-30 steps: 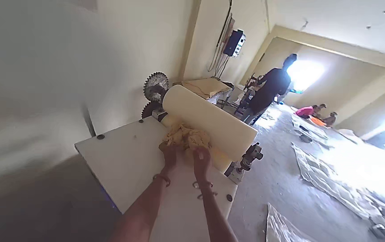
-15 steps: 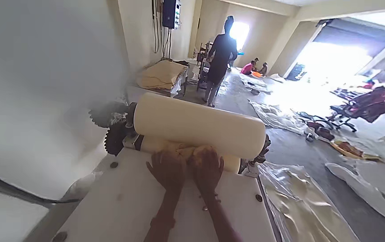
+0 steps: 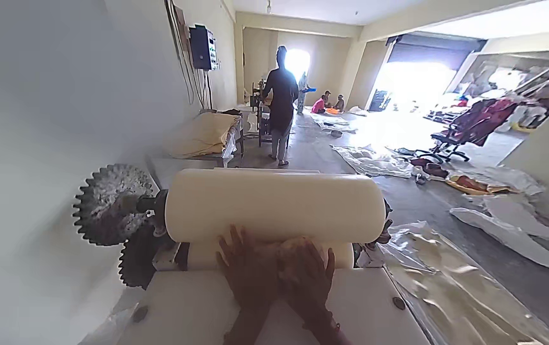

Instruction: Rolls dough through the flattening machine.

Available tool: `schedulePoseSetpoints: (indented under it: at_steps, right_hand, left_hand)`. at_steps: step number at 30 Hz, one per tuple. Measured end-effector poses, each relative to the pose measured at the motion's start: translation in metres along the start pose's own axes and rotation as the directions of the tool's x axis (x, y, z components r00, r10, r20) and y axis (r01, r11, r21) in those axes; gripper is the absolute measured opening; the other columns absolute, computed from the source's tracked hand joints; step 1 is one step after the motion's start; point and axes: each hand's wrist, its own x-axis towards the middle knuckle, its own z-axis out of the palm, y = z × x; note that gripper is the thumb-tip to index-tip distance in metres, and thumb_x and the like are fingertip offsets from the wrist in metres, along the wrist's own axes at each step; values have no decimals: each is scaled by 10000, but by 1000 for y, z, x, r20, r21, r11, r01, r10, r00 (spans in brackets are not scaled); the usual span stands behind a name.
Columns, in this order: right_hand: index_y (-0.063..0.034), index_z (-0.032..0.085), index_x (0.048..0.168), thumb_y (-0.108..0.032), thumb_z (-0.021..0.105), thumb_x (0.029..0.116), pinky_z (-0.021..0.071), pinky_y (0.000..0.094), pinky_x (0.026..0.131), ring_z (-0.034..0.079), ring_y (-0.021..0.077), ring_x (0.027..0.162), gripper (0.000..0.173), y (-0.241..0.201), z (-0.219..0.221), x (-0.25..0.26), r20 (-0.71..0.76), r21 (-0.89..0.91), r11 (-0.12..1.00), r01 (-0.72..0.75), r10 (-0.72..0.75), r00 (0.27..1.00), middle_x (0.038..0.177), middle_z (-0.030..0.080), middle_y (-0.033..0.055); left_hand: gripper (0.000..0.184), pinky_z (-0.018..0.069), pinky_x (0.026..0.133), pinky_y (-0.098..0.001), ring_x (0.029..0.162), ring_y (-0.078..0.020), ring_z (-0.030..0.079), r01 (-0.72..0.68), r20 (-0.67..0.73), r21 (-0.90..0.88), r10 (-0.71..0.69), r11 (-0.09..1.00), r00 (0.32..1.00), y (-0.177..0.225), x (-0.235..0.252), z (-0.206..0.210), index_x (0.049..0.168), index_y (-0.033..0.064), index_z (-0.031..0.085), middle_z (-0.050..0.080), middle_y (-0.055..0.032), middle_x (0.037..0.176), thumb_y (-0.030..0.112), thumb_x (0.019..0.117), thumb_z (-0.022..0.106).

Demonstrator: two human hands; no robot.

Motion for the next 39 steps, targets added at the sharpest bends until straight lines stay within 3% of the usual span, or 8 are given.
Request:
schedulePoseSetpoints:
  at_steps: [7,13,17,20,23,29,39]
  right_hand:
    - [-249,677,1201,-575,346,1054,112,614,1219,470,197,1427,488,1,4,-1,9,-18,1000,20,-20,1000,1344,667,2]
    - [-274,611,1384,-515,277,1068,106,654,1207,370,270,1502,519,-6,6,5,83,-107,994,18,-9,997,1487,577,20]
    - [-277,569,1439,-503,242,1077,84,649,1213,343,254,1518,538,-9,6,8,110,-120,992,30,-17,994,1524,543,3]
    - [-260,562,1451,-496,218,1081,68,661,1211,339,252,1520,558,-9,7,8,132,-129,991,44,-27,991,1522,546,0]
    - [-261,584,1436,-513,195,1082,77,660,1207,362,249,1509,583,-9,6,9,153,-138,989,44,-23,988,1507,563,-5]
    - [-237,576,1427,-557,210,1078,68,623,1229,352,210,1515,598,-8,7,8,102,-85,995,51,-42,994,1520,550,-7]
    - [-155,587,1443,-621,228,1050,92,665,1202,366,293,1505,707,-10,9,10,115,-152,988,27,-10,993,1503,570,35]
  left_hand:
    - [993,131,1134,-768,1481,-583,227,-53,66,10,53,999,996,2,10,2,1540,-59,375,311,-337,1595,720,924,361]
    - [985,106,1146,-767,1484,-604,182,-86,90,21,84,996,992,1,16,6,1561,-37,352,274,-314,1622,724,937,367]
    - [974,93,1138,-787,1474,-631,161,-97,95,9,95,995,991,0,18,7,1568,-32,340,259,-319,1626,715,946,384]
    - [935,110,1133,-787,1478,-609,194,-121,72,14,120,993,990,0,19,8,1569,-25,342,286,-321,1614,692,970,360]
    - [839,122,1135,-773,1493,-539,255,-162,37,10,161,987,986,-1,17,9,1563,9,381,358,-280,1598,638,1008,352]
    - [694,140,1149,-739,1483,-496,320,-219,-17,4,219,976,975,-4,16,11,1535,62,459,443,-208,1573,549,1056,331]
    - [774,158,1132,-770,1485,-531,283,-246,99,60,239,968,966,-3,23,14,1568,-11,356,376,-243,1603,537,1022,371]
